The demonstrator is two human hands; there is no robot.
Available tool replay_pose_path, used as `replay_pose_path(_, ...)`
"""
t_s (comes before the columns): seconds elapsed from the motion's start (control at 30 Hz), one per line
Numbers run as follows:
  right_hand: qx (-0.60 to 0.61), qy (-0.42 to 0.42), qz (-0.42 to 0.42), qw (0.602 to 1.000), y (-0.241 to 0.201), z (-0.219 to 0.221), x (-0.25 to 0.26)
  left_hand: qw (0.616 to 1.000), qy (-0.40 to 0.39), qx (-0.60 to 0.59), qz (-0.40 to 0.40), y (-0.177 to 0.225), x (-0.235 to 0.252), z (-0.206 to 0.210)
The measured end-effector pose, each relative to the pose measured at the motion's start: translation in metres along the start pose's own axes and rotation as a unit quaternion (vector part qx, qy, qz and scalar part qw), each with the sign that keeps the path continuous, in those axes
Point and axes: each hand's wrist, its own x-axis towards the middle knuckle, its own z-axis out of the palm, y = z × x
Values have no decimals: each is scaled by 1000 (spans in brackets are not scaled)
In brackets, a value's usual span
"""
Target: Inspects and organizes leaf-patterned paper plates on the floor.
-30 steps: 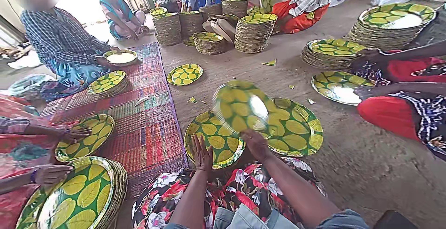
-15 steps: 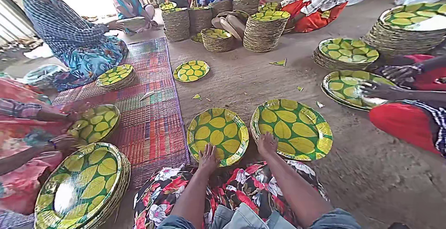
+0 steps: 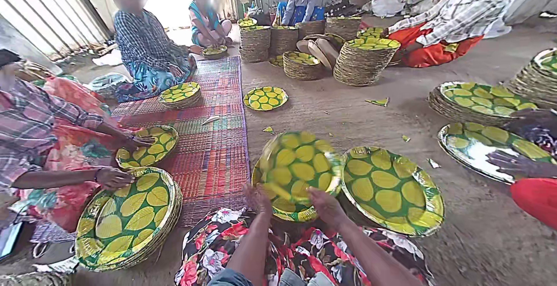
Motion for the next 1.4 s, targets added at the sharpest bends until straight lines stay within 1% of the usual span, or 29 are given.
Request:
replay_pose_path(0.03,1,-112,-9,994,-3,5,2,996,17,-38,-75,-3,4,-4)
replay_pose_path(0.07,-6,-195,-14,981,-3,9,5,986,13,-86,-145,-6,9,-6)
replay_pose_path(0.1,-5,-241,-14,971,-3,12,6,970,-11,-140,-200,-10,11,-6)
replay_pose_path(0.13,-2,-259,-15,966,-2,12,6,954,-47,-184,-232,-14,9,-5)
replay_pose_path(0.17,0,-267,-17,964,0,11,6,944,-80,-207,-243,-15,7,-1)
replay_pose_path(0.23,-4,-288,-17,957,-2,13,0,937,-128,-207,-252,-18,2,5)
replay_pose_path(0.27,-8,-287,-18,958,-3,14,-2,934,-137,-212,-251,-18,2,9)
replay_pose_path(0.33,-19,-258,-10,966,-8,13,-4,932,-150,-227,-238,-12,-1,11)
replay_pose_path(0.4,-64,-185,-7,981,-14,13,-3,937,-142,-238,-213,4,-2,4)
replay_pose_path(0.43,-78,-139,-12,987,-16,12,1,939,-131,-248,-198,11,2,1)
replay_pose_path(0.5,-69,-49,-36,996,-20,9,14,947,-87,-260,-166,19,7,-13)
replay_pose_path(0.57,-61,9,-81,995,-27,8,40,948,-18,-284,-141,25,11,-37)
replay_pose_path(0.6,-52,30,-107,992,-35,8,58,938,31,-315,-140,27,12,-48)
replay_pose_path(0.67,-30,33,-134,990,-58,5,95,890,107,-413,-159,26,14,-64)
replay_pose_path(0.7,-28,22,-133,991,-73,6,112,868,115,-447,-184,24,11,-69)
replay_pose_path(0.73,-25,2,-123,992,-89,6,127,856,100,-457,-222,23,4,-71)
replay_pose_path(0.77,-22,-32,-107,994,-105,5,140,853,62,-448,-261,22,-4,-69)
replay_pose_path(0.8,-18,-74,-91,993,-118,4,149,858,12,-430,-282,22,-12,-64)
replay_pose_path(0.83,-16,-114,-75,991,-130,2,155,864,-40,-417,-278,21,-18,-57)
replay_pose_path(0.87,-13,-135,-61,989,-137,1,156,868,-80,-412,-267,22,-22,-51)
replay_pose_path(0.93,-11,-129,-41,991,-135,1,147,888,-128,-374,-234,25,-23,-41)
replay_pose_path(1.03,-32,-121,11,992,-99,-16,114,906,-198,-327,-184,26,-21,-37)
replay_pose_path(1.1,-58,-100,80,990,-58,-30,85,914,-216,-299,-166,22,-16,-29)
replay_pose_path(1.13,-67,-73,118,988,-33,-33,70,920,-221,-284,-157,19,-13,-23)
replay_pose_path(1.17,-74,-57,165,982,-10,-37,56,925,-227,-267,-144,17,-11,-17)
replay_pose_path(1.2,-73,-60,227,969,8,-43,41,932,-235,-246,-126,14,-9,-11)
replay_pose_path(1.27,-49,-89,335,937,38,-48,16,941,-255,-204,-88,12,-7,-2)
replay_pose_path(1.33,-35,-124,387,913,52,-45,-1,946,-275,-162,-55,10,-8,2)
replay_pose_path(1.4,-22,-125,400,908,53,-38,-6,952,-280,-114,-37,7,-8,2)
